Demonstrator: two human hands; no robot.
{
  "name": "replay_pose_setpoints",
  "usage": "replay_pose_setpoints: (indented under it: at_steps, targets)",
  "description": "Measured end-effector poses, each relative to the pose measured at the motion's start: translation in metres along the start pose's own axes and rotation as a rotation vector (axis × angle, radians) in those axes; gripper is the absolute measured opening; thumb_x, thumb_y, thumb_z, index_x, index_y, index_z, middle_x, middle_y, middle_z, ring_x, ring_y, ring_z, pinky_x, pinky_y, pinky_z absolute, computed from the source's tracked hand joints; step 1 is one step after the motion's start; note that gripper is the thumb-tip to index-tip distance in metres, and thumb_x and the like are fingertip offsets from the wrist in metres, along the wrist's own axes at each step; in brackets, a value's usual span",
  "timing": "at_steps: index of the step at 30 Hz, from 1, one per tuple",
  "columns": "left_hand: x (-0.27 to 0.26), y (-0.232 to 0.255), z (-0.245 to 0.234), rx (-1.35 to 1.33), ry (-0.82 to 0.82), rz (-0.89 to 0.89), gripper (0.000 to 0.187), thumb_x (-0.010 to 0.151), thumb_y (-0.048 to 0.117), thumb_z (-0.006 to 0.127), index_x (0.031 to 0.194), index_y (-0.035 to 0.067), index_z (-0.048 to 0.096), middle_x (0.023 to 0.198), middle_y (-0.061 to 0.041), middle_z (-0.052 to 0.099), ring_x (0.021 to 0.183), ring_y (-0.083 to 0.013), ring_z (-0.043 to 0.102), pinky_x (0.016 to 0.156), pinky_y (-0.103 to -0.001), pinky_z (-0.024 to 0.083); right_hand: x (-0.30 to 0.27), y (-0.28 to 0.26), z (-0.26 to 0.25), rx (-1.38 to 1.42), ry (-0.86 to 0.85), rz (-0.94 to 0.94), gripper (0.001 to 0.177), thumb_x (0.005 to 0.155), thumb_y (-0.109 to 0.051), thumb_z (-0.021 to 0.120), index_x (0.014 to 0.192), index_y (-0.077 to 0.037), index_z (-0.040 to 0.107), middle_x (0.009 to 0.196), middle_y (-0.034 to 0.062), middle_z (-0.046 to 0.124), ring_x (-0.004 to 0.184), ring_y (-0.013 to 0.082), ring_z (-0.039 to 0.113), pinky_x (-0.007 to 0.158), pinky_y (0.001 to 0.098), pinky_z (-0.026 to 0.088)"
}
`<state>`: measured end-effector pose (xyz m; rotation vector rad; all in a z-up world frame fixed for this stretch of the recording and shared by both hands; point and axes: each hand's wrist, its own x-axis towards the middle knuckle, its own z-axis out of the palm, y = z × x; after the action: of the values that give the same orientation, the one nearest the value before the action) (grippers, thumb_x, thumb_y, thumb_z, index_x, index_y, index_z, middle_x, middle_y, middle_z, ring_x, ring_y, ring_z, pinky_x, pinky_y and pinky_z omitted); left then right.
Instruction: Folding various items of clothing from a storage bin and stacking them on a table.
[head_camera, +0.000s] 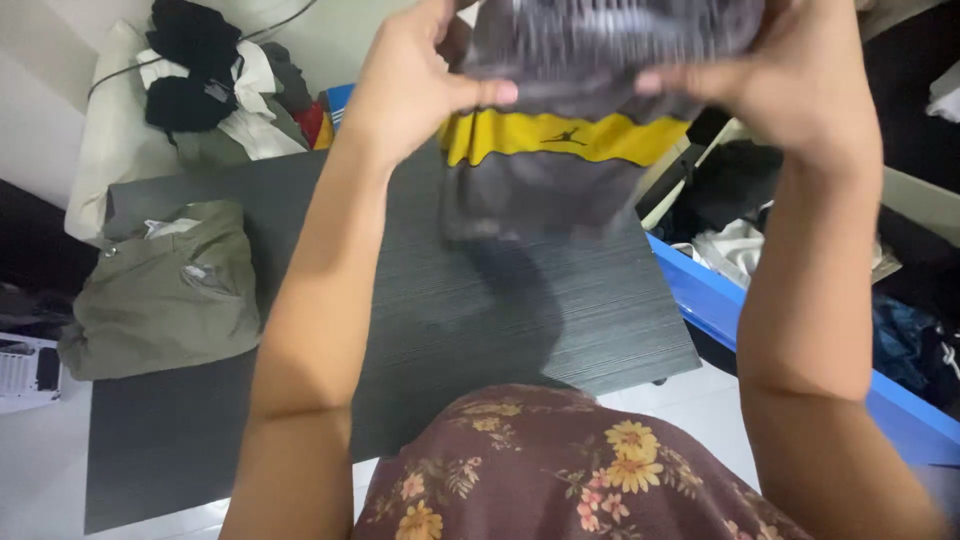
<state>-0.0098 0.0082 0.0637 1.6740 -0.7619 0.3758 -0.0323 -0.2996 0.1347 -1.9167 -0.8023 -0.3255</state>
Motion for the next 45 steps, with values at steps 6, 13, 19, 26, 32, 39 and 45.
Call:
replay_pose_setpoints:
  at_steps: [6,13,19,26,32,39,45]
  targets:
    - [-0.116,-0.006,0.043,0.776,-0.083,-0.179,0.029,0.074,0.017,0.083,0.098,0.009,0.069,0.108,-0.01,0.064,0.115,-0.0331,0.055,0.107,-0.054,0.03,-0.093,0.041,0.037,-0.406,-0.247,-0.165,0.058,0.071,-0.004,0.081,0.126,-0.001,0.062,0.123,0.0178,0.066,0.113,0.0333,0.068,0.096,0.0422,0.056]
    - [-0.321,-0.08,0.11,0.751,-0.381,-0.421,0.034,0.076,0.007,0.072,0.109,0.017,0.074,0.116,-0.001,0.07,0.12,-0.0295,0.053,0.107,-0.066,0.024,-0.257,0.153,0.13,-0.197,-0.55,0.143,0.049,0.063,-0.007,0.084,0.107,-0.005,0.063,0.12,0.0132,0.068,0.116,0.033,0.063,0.097,0.0426,0.051]
    - [-0.323,-0.081,0.108,0.538,-0.294,-0.723,0.043,0.082,0.019,0.077,0.123,0.018,0.063,0.106,-0.008,0.07,0.115,-0.0282,0.059,0.112,-0.062,0.023,-0.245,0.159,0.136,0.056,-0.524,0.819,0.063,0.078,-0.015,0.086,0.133,-0.009,0.058,0.109,0.0152,0.062,0.102,0.03,0.062,0.089,0.0415,0.052]
    - [-0.313,-0.067,0.097,0.544,-0.269,-0.899,0.085,0.075,0.025,0.086,0.149,0.025,0.046,0.098,-0.008,0.07,0.107,-0.0279,0.061,0.109,-0.056,0.027,-0.254,0.179,0.14,0.355,-0.54,0.713,0.08,0.076,-0.007,0.08,0.146,-0.008,0.04,0.121,0.0141,0.068,0.108,0.0218,0.067,0.095,0.0355,0.055]
    - [-0.287,-0.066,0.057,-0.04,-0.146,-0.959,0.069,0.082,0.017,0.082,0.146,0.019,0.056,0.119,-0.008,0.074,0.11,-0.0245,0.068,0.096,-0.042,0.052,-0.204,0.155,0.11,0.479,-0.437,0.909,0.061,0.077,-0.001,0.073,0.136,-0.001,0.058,0.113,0.0183,0.072,0.101,0.0245,0.071,0.092,0.0347,0.057]
    - [-0.291,-0.154,0.081,0.5,0.11,-0.935,0.082,0.08,0.047,0.077,0.147,0.01,0.05,0.113,-0.019,0.074,0.103,-0.0376,0.068,0.091,-0.059,0.049,-0.234,0.25,0.193,-0.029,0.021,0.732,0.066,0.082,-0.029,0.08,0.136,0.0,0.055,0.12,0.0236,0.068,0.109,0.0356,0.066,0.094,0.0449,0.053]
    - [-0.318,-0.183,0.121,0.929,-0.016,-1.325,0.087,0.078,0.079,0.067,0.123,0.004,0.064,0.116,-0.02,0.069,0.118,-0.0412,0.062,0.097,-0.062,0.037,-0.268,0.241,0.24,-0.489,-0.179,1.06,0.091,0.082,-0.06,0.078,0.145,-0.003,0.047,0.13,0.0326,0.058,0.124,0.0499,0.056,0.1,0.0537,0.045]
